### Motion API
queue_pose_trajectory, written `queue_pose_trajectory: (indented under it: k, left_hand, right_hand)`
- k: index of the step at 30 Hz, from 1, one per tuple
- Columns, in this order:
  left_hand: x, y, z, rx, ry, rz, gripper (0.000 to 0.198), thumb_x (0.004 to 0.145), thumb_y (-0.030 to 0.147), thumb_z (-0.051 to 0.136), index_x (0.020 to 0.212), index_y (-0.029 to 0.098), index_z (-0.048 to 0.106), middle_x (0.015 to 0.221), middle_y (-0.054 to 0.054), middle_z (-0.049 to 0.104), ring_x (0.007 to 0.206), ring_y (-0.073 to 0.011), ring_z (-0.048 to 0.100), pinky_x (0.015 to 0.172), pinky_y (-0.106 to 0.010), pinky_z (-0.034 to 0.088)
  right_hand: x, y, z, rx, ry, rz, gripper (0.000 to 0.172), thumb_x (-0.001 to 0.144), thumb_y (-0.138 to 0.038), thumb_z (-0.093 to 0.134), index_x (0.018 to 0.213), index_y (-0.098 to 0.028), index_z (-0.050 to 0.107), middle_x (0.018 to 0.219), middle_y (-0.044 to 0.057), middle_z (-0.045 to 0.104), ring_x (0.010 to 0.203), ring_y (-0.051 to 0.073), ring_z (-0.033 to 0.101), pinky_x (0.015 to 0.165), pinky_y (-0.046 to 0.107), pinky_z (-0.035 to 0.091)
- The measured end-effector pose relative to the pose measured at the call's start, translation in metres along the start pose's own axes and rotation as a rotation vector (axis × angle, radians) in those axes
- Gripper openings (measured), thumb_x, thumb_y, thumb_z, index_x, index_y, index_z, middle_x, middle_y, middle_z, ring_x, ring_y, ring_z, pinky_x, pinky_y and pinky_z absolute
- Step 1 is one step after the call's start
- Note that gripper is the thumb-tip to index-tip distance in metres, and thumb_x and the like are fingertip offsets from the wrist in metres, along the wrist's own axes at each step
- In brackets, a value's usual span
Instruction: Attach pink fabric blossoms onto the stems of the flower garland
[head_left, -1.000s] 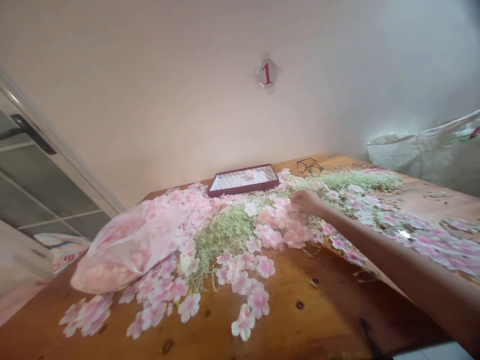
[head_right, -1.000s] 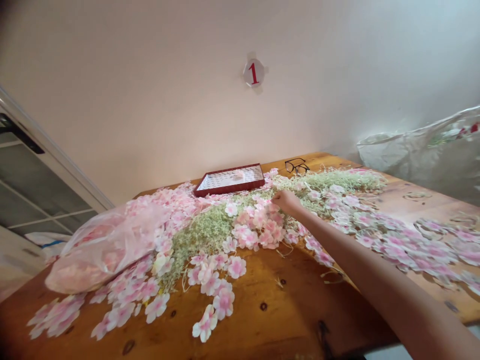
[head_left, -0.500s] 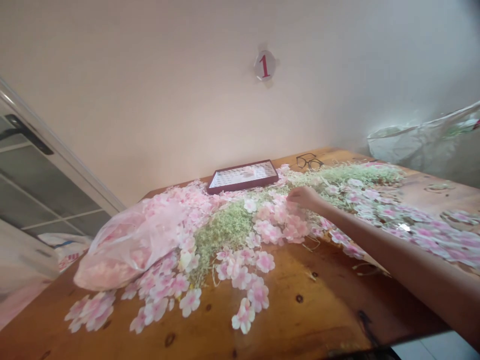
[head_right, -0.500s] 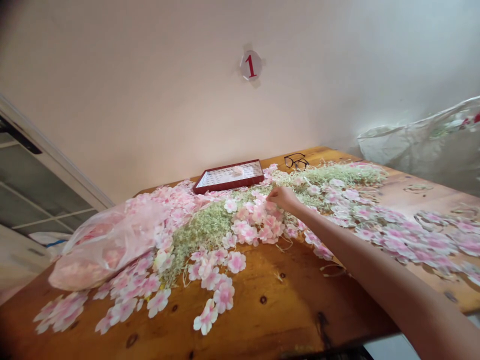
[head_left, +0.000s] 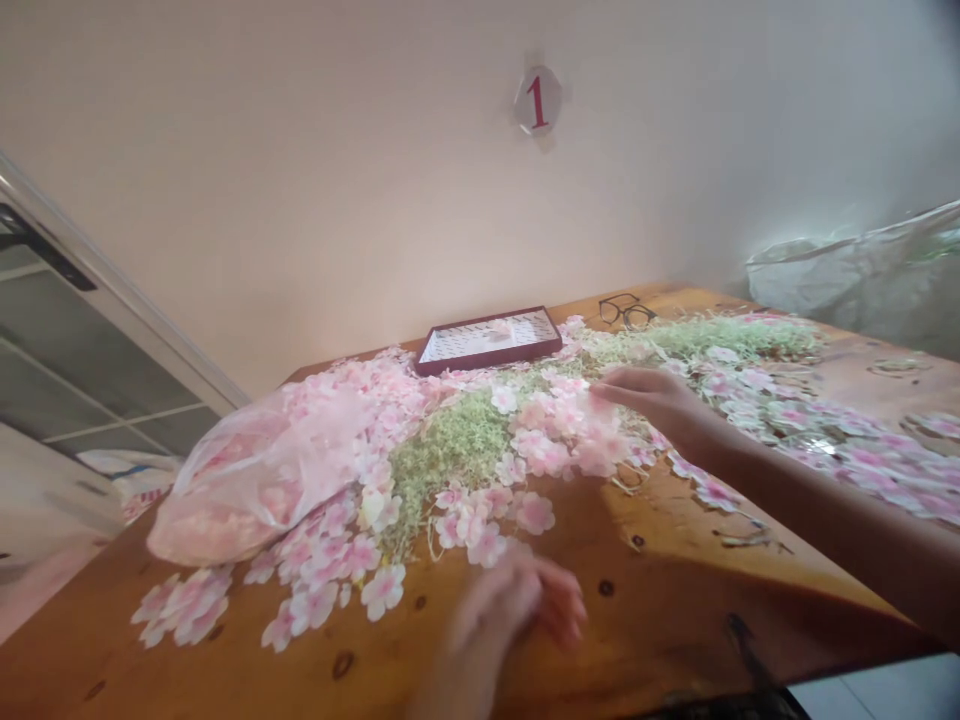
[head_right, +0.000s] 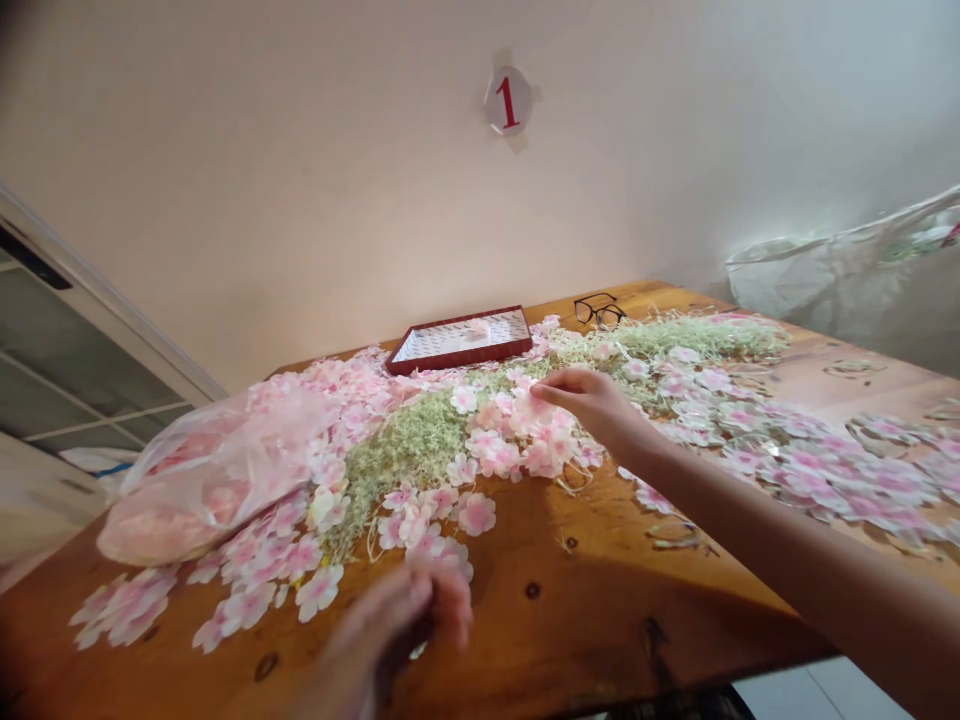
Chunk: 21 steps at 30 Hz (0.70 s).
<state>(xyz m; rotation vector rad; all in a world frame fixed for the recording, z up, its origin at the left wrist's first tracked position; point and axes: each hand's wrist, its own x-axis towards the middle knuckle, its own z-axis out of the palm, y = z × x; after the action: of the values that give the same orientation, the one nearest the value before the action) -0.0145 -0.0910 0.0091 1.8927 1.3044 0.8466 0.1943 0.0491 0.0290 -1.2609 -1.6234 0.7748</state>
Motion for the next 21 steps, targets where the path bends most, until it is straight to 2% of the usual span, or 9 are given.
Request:
queue_pose_trajectory:
  k: [1, 3, 4, 5, 8, 11, 15, 18, 21]
  left_hand:
    - [0.015, 0.003, -0.005, -0.068, 0.001, -0.027, 0.035, 0.084, 0.039, 0.024, 0.097, 0.023, 0.052, 0.082, -0.004, 0.060, 0.068, -0.0126, 0.056, 0.060, -0.026, 0.046]
    - [0.050, 0.005, -0.010, -0.338, 0.056, -0.198, 0.029, 0.077, 0.040, 0.042, 0.098, 0.021, 0.051, 0.094, -0.006, 0.058, 0.080, -0.0154, 0.055, 0.069, -0.027, 0.044]
    - [0.066, 0.004, -0.009, -0.413, 0.121, -0.207, 0.032, 0.072, 0.041, 0.050, 0.098, 0.021, 0.050, 0.102, -0.007, 0.055, 0.086, -0.0169, 0.054, 0.070, -0.026, 0.043]
    - [0.081, 0.001, -0.006, -0.460, 0.132, -0.219, 0.036, 0.069, 0.042, 0.053, 0.099, 0.021, 0.049, 0.105, -0.007, 0.053, 0.088, -0.0179, 0.053, 0.070, -0.026, 0.043]
    - [0.112, -0.013, 0.008, -0.513, -0.012, -0.220, 0.033, 0.067, 0.044, 0.054, 0.084, 0.016, 0.054, 0.085, -0.006, 0.057, 0.075, -0.0173, 0.056, 0.070, -0.029, 0.042]
    - [0.121, -0.028, 0.021, -0.557, 0.001, -0.176, 0.027, 0.066, 0.042, 0.056, 0.072, 0.016, 0.052, 0.073, -0.003, 0.056, 0.071, -0.0159, 0.055, 0.069, -0.028, 0.042]
    - [0.124, -0.045, 0.025, -0.622, 0.062, -0.197, 0.027, 0.065, 0.041, 0.057, 0.069, 0.016, 0.049, 0.070, -0.001, 0.054, 0.070, -0.0146, 0.055, 0.070, -0.027, 0.041]
    - [0.124, -0.052, 0.023, -0.629, 0.044, -0.191, 0.025, 0.065, 0.040, 0.057, 0.069, 0.016, 0.049, 0.070, -0.001, 0.054, 0.072, -0.0143, 0.054, 0.072, -0.026, 0.040]
    - [0.121, -0.049, 0.022, -0.636, 0.001, -0.206, 0.024, 0.066, 0.039, 0.056, 0.069, 0.016, 0.048, 0.069, 0.000, 0.052, 0.073, -0.0147, 0.055, 0.071, -0.025, 0.040]
  right_hand:
    - [-0.003, 0.000, 0.003, 0.019, -0.012, 0.000, 0.020, 0.068, -0.039, 0.055, 0.065, -0.020, 0.061, 0.066, 0.001, 0.061, 0.057, 0.011, 0.052, 0.047, 0.023, 0.037]
    - [-0.008, 0.002, 0.010, 0.061, -0.047, -0.007, 0.021, 0.069, -0.040, 0.054, 0.067, -0.021, 0.061, 0.069, 0.002, 0.061, 0.060, 0.012, 0.053, 0.051, 0.023, 0.039]
    - [-0.010, 0.004, 0.014, 0.081, -0.072, -0.018, 0.021, 0.070, -0.040, 0.054, 0.068, -0.021, 0.061, 0.070, 0.002, 0.061, 0.062, 0.013, 0.054, 0.053, 0.023, 0.039]
    - [-0.011, 0.007, 0.018, 0.098, -0.100, -0.029, 0.021, 0.070, -0.040, 0.053, 0.068, -0.021, 0.061, 0.071, 0.002, 0.062, 0.064, 0.013, 0.054, 0.055, 0.023, 0.040]
    - [-0.014, 0.014, 0.027, 0.104, -0.137, -0.035, 0.021, 0.071, -0.038, 0.053, 0.067, -0.019, 0.060, 0.068, 0.001, 0.060, 0.063, 0.013, 0.054, 0.058, 0.024, 0.040]
    - [-0.015, 0.018, 0.029, 0.075, -0.129, -0.048, 0.021, 0.071, -0.038, 0.052, 0.066, -0.019, 0.059, 0.068, 0.001, 0.060, 0.065, 0.013, 0.054, 0.060, 0.024, 0.041]
    - [-0.013, 0.022, 0.024, 0.037, -0.084, -0.034, 0.021, 0.072, -0.038, 0.052, 0.066, -0.019, 0.058, 0.069, 0.002, 0.060, 0.066, 0.013, 0.054, 0.060, 0.024, 0.041]
    - [-0.012, 0.025, 0.021, 0.042, 0.040, 0.014, 0.021, 0.072, -0.038, 0.052, 0.068, -0.018, 0.058, 0.061, 0.000, 0.056, 0.054, 0.011, 0.050, 0.049, 0.022, 0.040]
    - [-0.016, 0.023, 0.020, 0.058, 0.210, -0.069, 0.016, 0.073, -0.035, 0.052, 0.073, -0.020, 0.056, 0.064, 0.000, 0.055, 0.056, 0.011, 0.051, 0.050, 0.022, 0.042]
